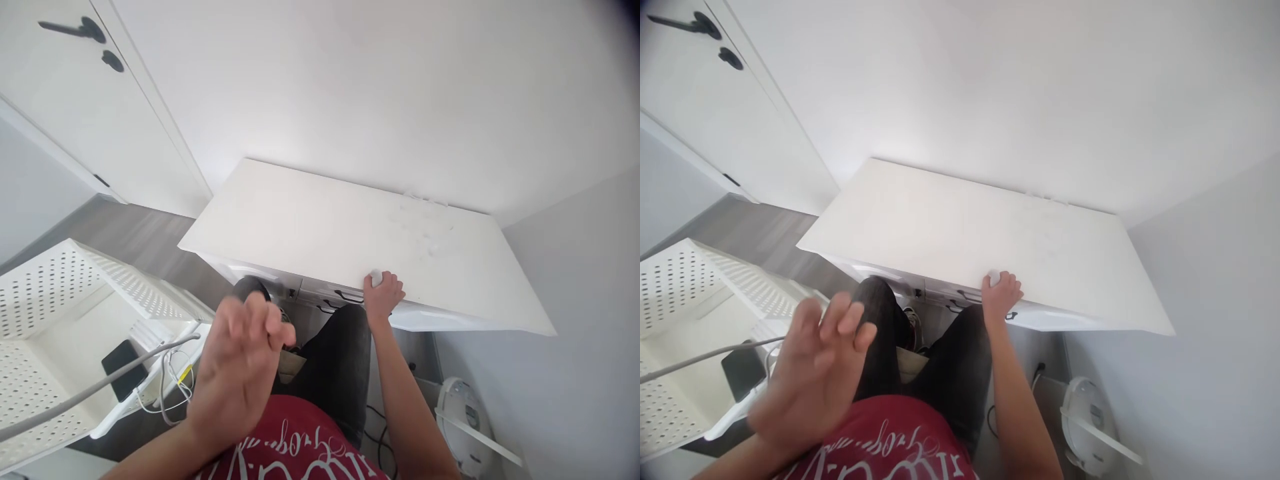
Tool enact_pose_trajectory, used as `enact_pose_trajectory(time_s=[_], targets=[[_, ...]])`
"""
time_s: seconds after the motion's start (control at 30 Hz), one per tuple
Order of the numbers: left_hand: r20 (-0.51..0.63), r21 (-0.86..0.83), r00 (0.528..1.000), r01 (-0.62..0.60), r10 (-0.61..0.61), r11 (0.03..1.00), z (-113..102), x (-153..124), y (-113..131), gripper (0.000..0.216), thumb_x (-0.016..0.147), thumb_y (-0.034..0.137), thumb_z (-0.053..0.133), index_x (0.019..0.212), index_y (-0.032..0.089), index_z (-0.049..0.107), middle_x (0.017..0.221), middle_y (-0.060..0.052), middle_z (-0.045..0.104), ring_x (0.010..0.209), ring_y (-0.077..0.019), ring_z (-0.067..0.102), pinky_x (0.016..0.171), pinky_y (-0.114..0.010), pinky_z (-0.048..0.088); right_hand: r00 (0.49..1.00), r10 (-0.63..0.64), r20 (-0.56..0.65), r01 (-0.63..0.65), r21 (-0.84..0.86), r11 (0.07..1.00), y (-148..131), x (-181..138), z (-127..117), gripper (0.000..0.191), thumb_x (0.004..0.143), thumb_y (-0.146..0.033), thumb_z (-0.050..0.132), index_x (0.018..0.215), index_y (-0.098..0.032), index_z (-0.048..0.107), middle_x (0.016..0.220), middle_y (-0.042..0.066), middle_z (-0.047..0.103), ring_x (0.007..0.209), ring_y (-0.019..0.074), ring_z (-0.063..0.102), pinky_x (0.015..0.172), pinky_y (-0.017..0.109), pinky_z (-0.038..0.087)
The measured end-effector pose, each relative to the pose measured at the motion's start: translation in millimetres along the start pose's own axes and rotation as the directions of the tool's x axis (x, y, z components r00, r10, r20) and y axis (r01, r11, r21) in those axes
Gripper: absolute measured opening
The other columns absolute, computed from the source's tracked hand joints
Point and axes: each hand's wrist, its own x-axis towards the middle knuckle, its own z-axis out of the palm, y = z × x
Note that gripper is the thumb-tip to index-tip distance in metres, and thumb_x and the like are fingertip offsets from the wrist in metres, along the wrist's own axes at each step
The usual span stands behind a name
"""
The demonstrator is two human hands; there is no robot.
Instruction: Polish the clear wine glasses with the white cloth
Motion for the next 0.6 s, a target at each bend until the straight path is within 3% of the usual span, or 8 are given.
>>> enact_pose_trajectory(time_s=[0.1,0.17,0.3,0.5,0.6], targets=[[-0.019,-0.2,0.995,0.093,-0.099,0.975,15,22,-2,0.041,0.072,-0.003,0.081,0.091,0.024,0.058,0.093,0.0,0.044,0.088,-0.011,0.057,0.072,-0.018,0.059,1.0,-0.006,0.012,0.006,0.007,1.0,-1,0,0,0.021,0.092,-0.043,0.049,0.091,-0.022,0.054,0.097,0.011,0.062,0.1,0.0334,0.055,0.084,0.045,0.04],[-0.013,-0.205,0.992,0.118,-0.124,0.972,24,30,-6,0.044,0.071,-0.008,0.08,0.09,0.023,0.055,0.093,0.0,0.043,0.089,-0.0092,0.057,0.075,-0.015,0.059,1.0,-0.011,0.023,0.01,0.013,1.0,0,1,0,0.021,0.092,-0.043,0.049,0.092,-0.022,0.054,0.097,0.011,0.062,0.1,0.0335,0.055,0.085,0.046,0.04],[0.02,-0.157,0.989,0.148,-0.147,0.976,34,33,-11,0.044,0.073,-0.007,0.081,0.087,0.024,0.053,0.093,0.0,0.043,0.089,-0.0089,0.057,0.075,-0.013,0.059,1.0,0.024,-0.01,-0.023,0.045,0.999,5,5,-1,0.026,0.091,-0.043,0.053,0.103,-0.021,0.055,0.107,0.015,0.061,0.105,0.0365,0.054,0.087,0.048,0.043],[0.05,-0.099,0.995,0.093,-0.088,0.991,41,36,-15,0.044,0.072,0.006,0.088,0.085,0.024,0.05,0.093,0.0,0.044,0.09,-0.0113,0.057,0.079,-0.017,0.06,0.987,0.137,-0.078,-0.131,0.071,0.989,27,32,-1,0.059,0.086,-0.048,0.062,0.131,-0.012,0.05,0.126,0.026,0.057,0.118,0.0452,0.051,0.098,0.056,0.044],[0.083,0.011,0.995,0.049,-0.049,0.999,40,47,-31,0.049,0.068,0.008,0.092,0.081,0.023,0.047,0.091,0.001,0.043,0.088,-0.0113,0.054,0.069,-0.015,0.056,0.982,0.183,-0.039,-0.18,0.078,0.981,40,58,1,0.075,0.083,-0.058,0.066,0.139,-0.01,0.047,0.132,0.029,0.055,0.124,0.0475,0.05,0.103,0.06,0.042]])
